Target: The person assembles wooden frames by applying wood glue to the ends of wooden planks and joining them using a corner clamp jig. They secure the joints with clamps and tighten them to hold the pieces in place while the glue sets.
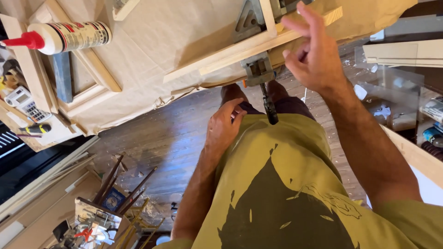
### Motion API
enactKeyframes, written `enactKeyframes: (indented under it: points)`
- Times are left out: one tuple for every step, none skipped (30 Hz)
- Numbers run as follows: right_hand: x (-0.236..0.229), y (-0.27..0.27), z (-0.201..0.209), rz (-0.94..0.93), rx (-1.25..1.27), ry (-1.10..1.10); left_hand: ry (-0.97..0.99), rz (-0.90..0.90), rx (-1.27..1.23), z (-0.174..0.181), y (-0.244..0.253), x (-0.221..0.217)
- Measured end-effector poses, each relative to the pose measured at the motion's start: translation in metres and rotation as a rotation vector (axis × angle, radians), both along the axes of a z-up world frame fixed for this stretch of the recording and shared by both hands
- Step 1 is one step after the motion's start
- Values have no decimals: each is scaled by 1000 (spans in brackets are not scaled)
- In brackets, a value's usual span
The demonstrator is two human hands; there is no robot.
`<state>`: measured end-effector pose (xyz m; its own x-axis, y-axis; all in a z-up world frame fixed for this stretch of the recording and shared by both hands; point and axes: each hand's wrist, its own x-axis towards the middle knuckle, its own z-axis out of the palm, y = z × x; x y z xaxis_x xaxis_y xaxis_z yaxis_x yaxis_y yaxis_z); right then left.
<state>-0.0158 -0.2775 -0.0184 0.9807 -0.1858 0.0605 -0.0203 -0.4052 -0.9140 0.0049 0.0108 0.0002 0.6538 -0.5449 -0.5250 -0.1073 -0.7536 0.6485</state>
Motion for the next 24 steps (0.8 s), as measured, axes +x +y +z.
enactKeyframes:
  points:
    - [2, 3, 4, -5, -6, -1, -1, -5, -6, 1, 2, 2]
    - [5, 7, 7, -10, -49, 93, -4, -18, -19, 2, 4, 4]
    - [8, 10, 10, -15, -91, 188, -7, -31, -32, 3, 6, 7]
    - [9, 11, 11, -18, -94, 189, -6, -34, -35, 1, 9, 9]
    - [11, 13, 11, -16, -164, 160, -9, -40, -25, -1, 13, 12]
    - [12, 14, 12, -17, -237, 133, -10, -49, -17, -3, 16, 15]
    - [23, 17, 41, -23, -241, 136, -8, -55, -22, -3, 20, 17]
    - [35, 20, 70, -135, -58, 417, -28, -63, -80, -3, 24, 21]
    - [47, 23, 99, -235, 142, 693, -48, -71, -138, -4, 28, 25]
    - [31, 18, 84, -244, 137, 695, -45, -77, -144, -3, 31, 30]
    - [15, 13, 69, -271, 543, 390, -57, -88, -155, -2, 34, 35]
    - [2, 7, 55, -278, 926, 59, -76, -94, -167, -1, 37, 41]
    - [3, 9, 62, -277, 917, 55, -78, -95, -176, -6, 42, 45]
    - [3, 12, 70, -400, 921, 67, -86, -101, -171, -10, 47, 50]
    - [5, 16, 77, -523, 922, 75, -93, -107, -167, -15, 52, 55]
    - [2, 23, 67, -520, 916, 69, -97, -106, -174, -12, 54, 62]
    - [0, 31, 58, -606, 1014, 89, -95, -116, -178, -9, 55, 70]
    - [0, 39, 46, -689, 1115, 109, -95, -122, -179, -6, 59, 78]
    - [-3, 53, 41, -681, 1113, 105, -102, -119, -182, -3, 60, 86]
    - [-4, 67, 34, -629, 1176, 168, -55, -148, -145, 1, 63, 95]
    - [-5, 81, 27, -575, 1237, 233, -7, -178, -108, 5, 66, 104]
    - [-3, 97, 20, -560, 1235, 234, -14, -166, -109, -7, 73, 106]
    - [-1, 113, 12, -526, 1206, 260, -75, -165, -123, -20, 81, 108]
    - [0, 128, 4, -496, 1174, 285, -132, -167, -141, -33, 88, 109]
